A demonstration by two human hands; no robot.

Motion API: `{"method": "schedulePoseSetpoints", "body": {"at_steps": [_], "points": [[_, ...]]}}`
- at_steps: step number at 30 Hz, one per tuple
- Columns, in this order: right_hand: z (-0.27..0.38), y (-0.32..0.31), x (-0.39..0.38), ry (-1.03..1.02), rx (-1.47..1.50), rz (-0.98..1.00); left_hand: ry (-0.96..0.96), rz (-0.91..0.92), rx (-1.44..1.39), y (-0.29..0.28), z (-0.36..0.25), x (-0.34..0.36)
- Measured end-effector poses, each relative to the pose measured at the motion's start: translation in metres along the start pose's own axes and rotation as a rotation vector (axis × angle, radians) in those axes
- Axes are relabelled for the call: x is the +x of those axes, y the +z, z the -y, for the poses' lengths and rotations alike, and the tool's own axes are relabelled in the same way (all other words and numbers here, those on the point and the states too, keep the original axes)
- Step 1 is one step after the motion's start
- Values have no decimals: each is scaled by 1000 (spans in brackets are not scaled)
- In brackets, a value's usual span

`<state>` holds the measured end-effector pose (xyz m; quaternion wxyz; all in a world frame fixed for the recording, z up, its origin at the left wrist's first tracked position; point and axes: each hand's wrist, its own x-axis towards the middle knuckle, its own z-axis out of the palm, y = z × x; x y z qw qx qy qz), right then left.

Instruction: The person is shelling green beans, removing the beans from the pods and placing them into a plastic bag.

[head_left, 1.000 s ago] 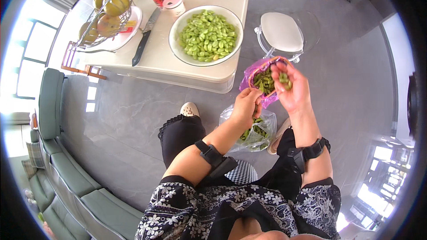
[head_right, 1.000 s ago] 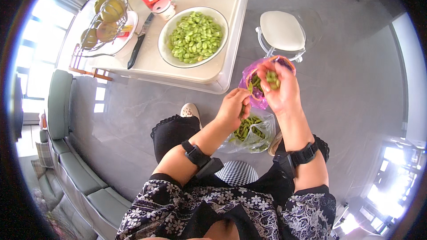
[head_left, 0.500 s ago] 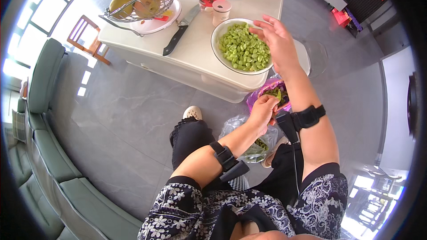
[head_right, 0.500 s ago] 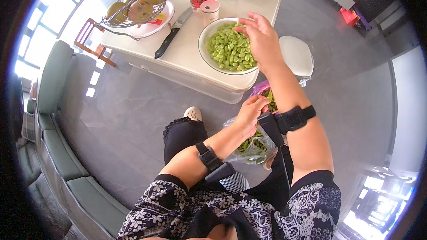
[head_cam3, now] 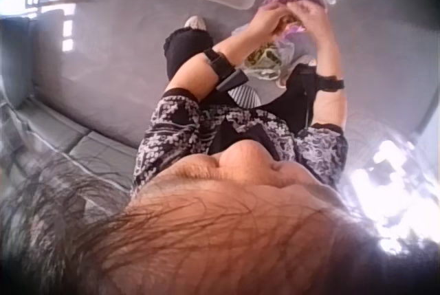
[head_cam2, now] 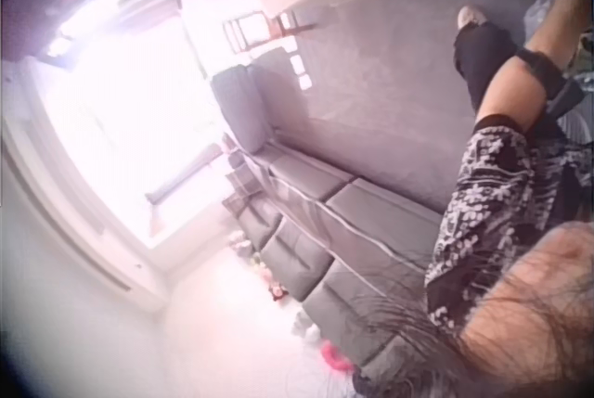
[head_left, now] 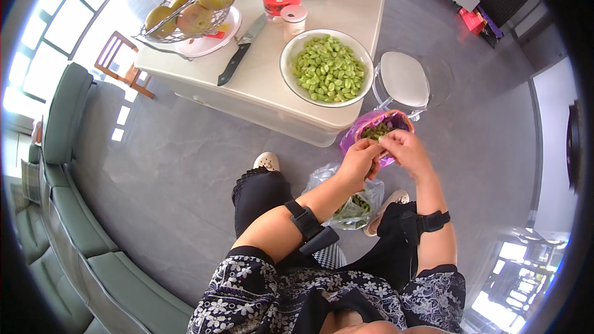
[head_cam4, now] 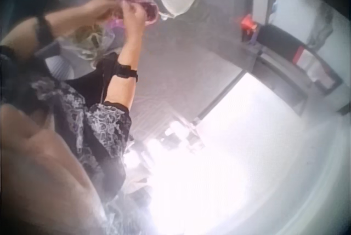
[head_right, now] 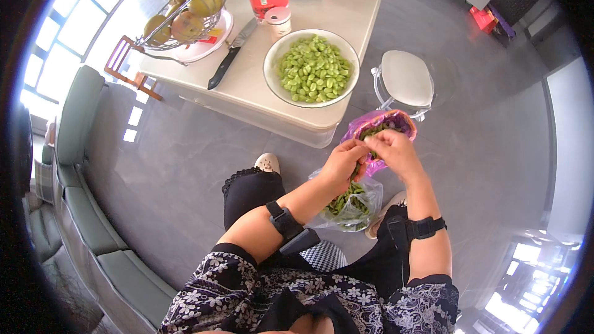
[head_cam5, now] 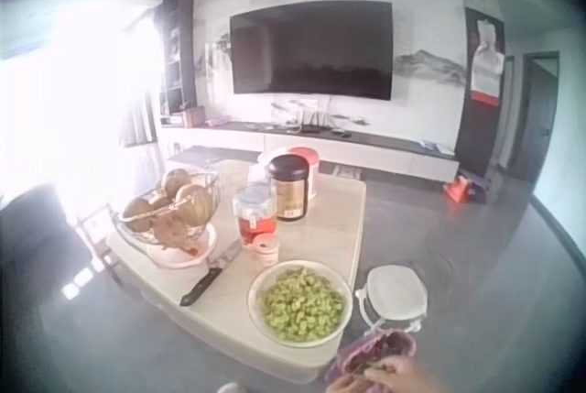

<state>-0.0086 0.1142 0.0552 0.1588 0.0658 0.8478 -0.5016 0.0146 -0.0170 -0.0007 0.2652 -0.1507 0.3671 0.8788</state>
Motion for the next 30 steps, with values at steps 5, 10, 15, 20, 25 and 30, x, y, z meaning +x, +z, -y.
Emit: {"method": "schedulePoseSetpoints", "body": {"at_steps": [5, 10, 15, 20, 25, 30], "points": [[-48, -10, 10, 40, 250, -53, -155, 7, 35, 5, 10, 3], [-43, -14, -1, -86, -257, -241, -275, 85, 56, 0, 8, 7], [-28, -3, -30, -68, 171, 122, -269, 258, 115, 6, 5, 3], [-29, 2, -39, -97, 316, 35, -187, 161, 188, 14, -2, -5], [-41, -19, -31, 126, 773, 73, -195, 198, 327, 10, -8, -5], [-36, -17, -32, 97, 879, 135, -160, 234, 316, 9, -7, -6]]}}
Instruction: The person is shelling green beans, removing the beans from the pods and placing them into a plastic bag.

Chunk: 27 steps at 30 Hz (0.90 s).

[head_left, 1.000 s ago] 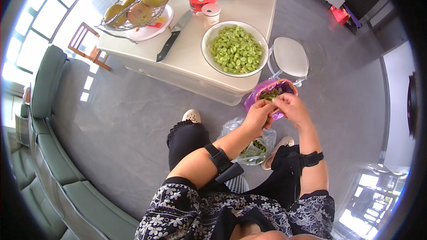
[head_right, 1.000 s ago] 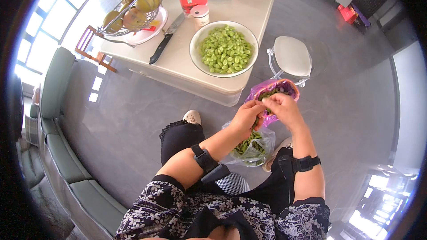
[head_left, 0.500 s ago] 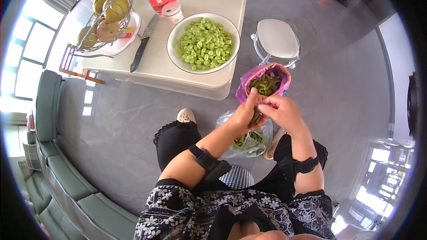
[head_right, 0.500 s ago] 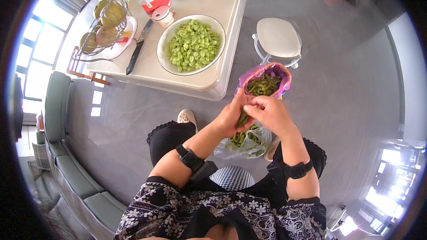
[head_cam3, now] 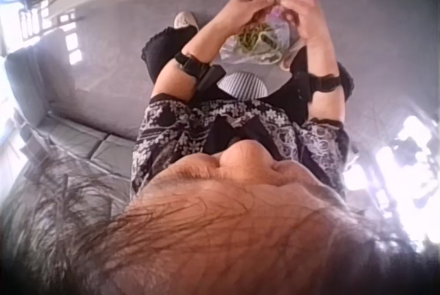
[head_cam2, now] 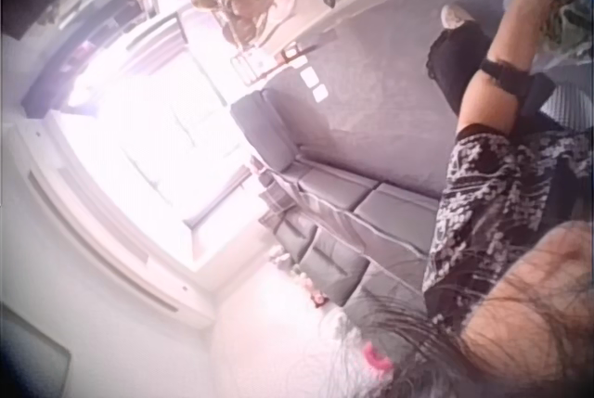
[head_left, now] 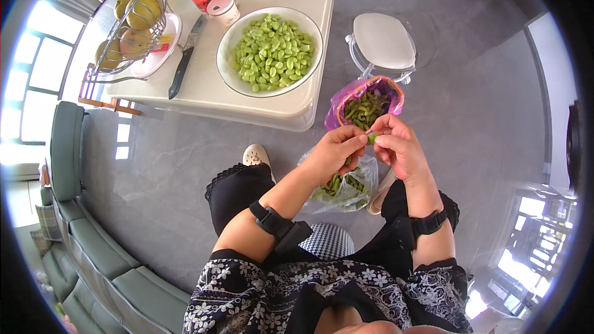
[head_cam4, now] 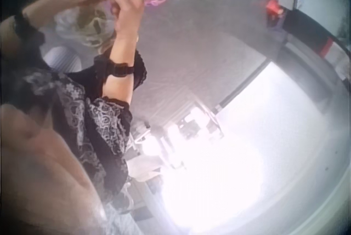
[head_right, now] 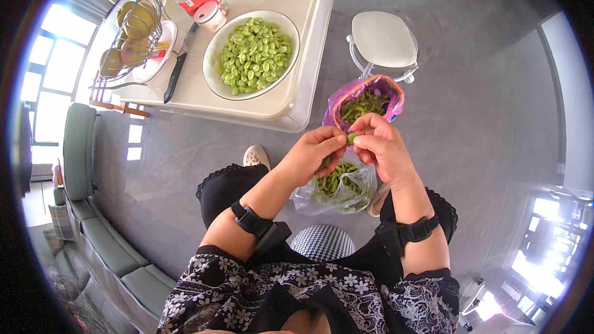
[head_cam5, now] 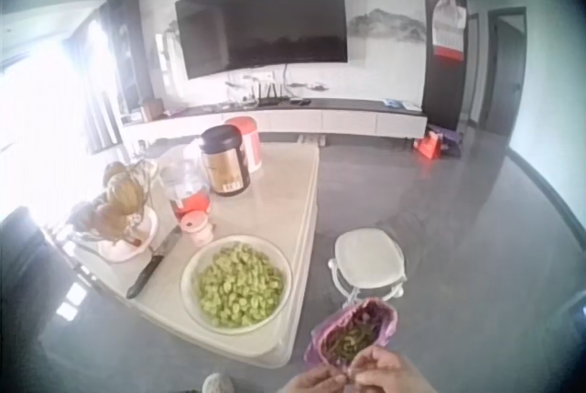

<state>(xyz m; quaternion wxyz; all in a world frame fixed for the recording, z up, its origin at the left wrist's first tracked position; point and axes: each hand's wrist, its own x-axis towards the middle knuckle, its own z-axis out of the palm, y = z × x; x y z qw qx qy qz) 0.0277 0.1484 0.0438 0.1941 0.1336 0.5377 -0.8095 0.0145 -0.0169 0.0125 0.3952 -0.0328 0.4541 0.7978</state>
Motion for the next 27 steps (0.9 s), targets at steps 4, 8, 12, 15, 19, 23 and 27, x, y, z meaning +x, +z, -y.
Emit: {"method": "schedulePoseSetpoints", "body": {"at_steps": [4, 8, 12, 15, 19, 23, 27], "points": [[2, 0, 0, -41, -90, -6, 4, -30, 20, 3, -4, -3], [-2, 4, 1, -120, -235, 6, 7, -38, 14, 2, 2, -3], [-11, 2, 2, -199, -213, -14, -10, -25, -175, 7, 6, -3], [-14, 5, 2, -144, -55, 9, -110, -12, -328, 6, 6, -5], [-11, 0, 7, 46, 85, -86, -48, -37, -153, 7, 5, -2], [-8, -2, 6, 114, 13, -110, 558, -205, 887, 9, 8, 1], [-3, -2, 3, 160, -54, -113, 700, -149, 1035, 11, 4, -3]]}}
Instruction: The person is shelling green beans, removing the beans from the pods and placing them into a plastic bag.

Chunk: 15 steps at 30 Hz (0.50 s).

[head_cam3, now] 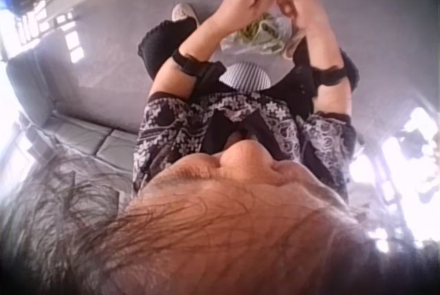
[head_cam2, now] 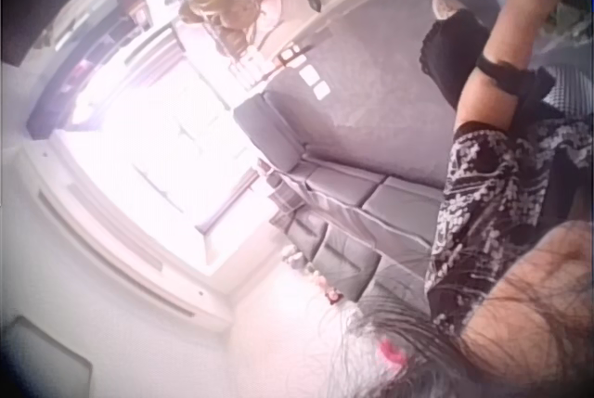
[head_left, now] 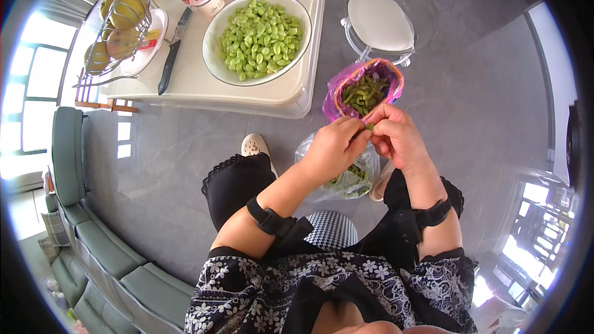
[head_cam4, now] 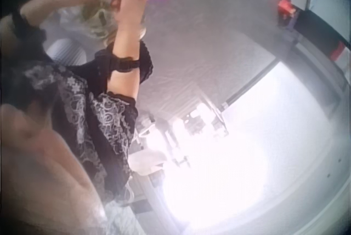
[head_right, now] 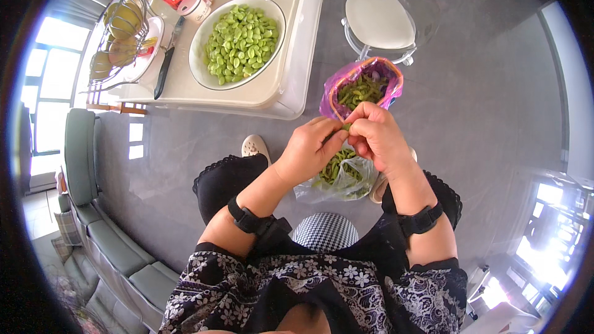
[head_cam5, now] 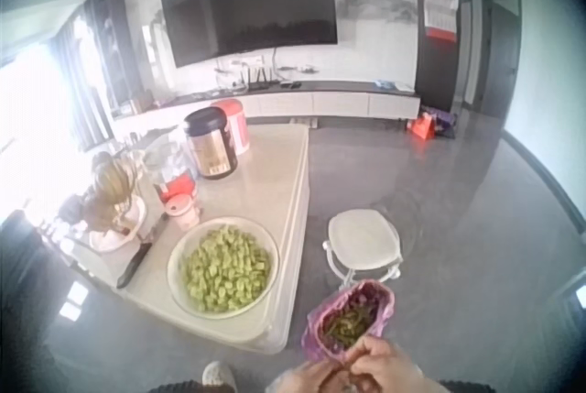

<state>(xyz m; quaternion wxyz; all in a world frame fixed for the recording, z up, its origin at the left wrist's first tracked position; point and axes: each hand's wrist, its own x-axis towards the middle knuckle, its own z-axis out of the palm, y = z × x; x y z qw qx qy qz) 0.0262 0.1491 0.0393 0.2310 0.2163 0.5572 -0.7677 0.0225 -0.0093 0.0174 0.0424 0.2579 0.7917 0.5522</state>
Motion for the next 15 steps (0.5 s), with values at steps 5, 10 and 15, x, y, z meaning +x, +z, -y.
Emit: {"method": "schedulePoseSetpoints", "body": {"at_steps": [5, 10, 15], "points": [[2, -7, 0, -14, -125, 81, -10, -75, 23, 5, 2, 0], [2, -14, 1, -43, -143, 121, -433, 110, -384, 0, -2, 5], [4, -13, 1, 12, -55, 238, -63, 33, -58, 1, 11, 0]]}}
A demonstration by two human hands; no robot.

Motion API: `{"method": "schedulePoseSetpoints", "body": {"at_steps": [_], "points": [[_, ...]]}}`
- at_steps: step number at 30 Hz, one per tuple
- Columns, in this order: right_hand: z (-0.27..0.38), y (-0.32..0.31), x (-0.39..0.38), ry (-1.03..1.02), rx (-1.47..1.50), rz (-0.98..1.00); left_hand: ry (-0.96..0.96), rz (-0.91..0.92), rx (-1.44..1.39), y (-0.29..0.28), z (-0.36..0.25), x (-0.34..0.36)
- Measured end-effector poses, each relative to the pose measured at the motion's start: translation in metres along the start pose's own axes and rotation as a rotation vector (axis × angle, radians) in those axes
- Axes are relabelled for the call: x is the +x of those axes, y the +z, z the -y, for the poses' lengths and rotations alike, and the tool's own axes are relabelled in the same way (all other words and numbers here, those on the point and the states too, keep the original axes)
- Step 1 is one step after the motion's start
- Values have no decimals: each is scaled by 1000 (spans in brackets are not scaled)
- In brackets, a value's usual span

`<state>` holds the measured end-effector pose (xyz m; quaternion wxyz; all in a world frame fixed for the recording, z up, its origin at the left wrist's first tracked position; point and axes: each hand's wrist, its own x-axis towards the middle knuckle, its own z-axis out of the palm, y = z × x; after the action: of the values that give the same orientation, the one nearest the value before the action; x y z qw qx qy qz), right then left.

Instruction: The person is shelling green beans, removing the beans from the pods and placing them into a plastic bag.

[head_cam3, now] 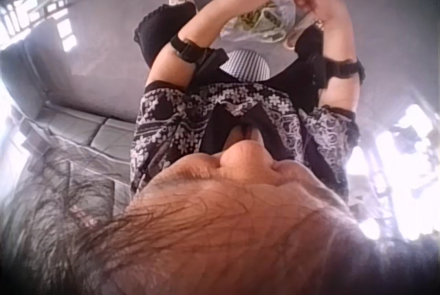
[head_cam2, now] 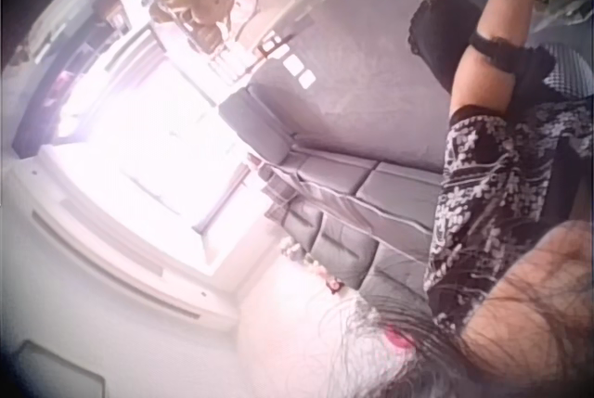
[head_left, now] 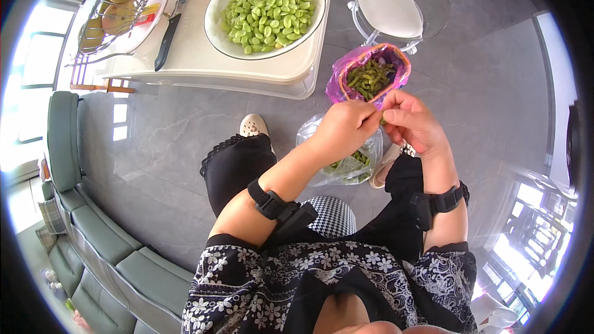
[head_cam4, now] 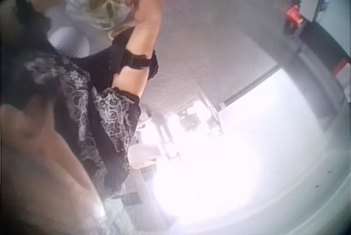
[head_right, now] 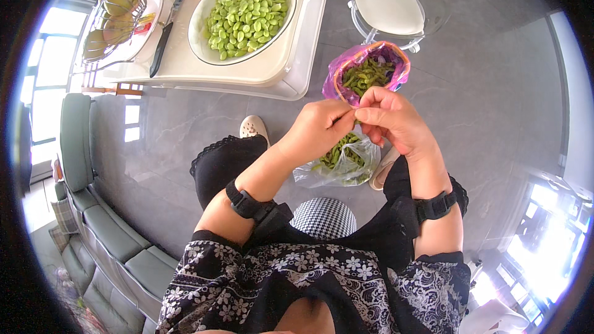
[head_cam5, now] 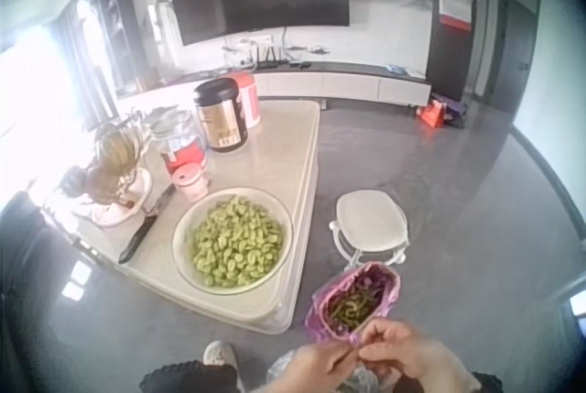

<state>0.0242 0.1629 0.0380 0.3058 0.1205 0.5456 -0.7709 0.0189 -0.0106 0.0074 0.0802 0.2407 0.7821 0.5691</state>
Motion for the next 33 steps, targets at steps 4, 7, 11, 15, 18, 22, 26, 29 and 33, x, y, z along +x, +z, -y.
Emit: {"method": "schedulePoseSetpoints", "body": {"at_steps": [4, 7, 11, 15, 18, 22, 26, 29, 33], "points": [[-1, -1, 2, 11, -188, 69, -221, 149, -169, -4, -4, -1], [-3, 2, 4, 15, -318, 63, -252, 171, -147, -3, -1, -3], [-10, -3, 8, 27, -320, 40, -287, 146, -131, 1, 10, -5], [-8, -8, 9, 38, -215, 38, -437, 179, -154, 0, 7, 0], [-12, -11, 13, 34, -171, 7, -479, 212, -236, 1, 12, 0], [-12, -19, 22, -59, -158, -261, -740, 144, -728, 1, 14, 3], [-5, -6, 18, -85, -383, -444, -726, 118, -864, 1, 15, 1], [-11, 6, 11, -138, -487, -53, -702, 103, -902, 2, 10, 0], [-14, 6, 11, -163, -491, -31, -700, 110, -905, 2, 7, 1]]}}
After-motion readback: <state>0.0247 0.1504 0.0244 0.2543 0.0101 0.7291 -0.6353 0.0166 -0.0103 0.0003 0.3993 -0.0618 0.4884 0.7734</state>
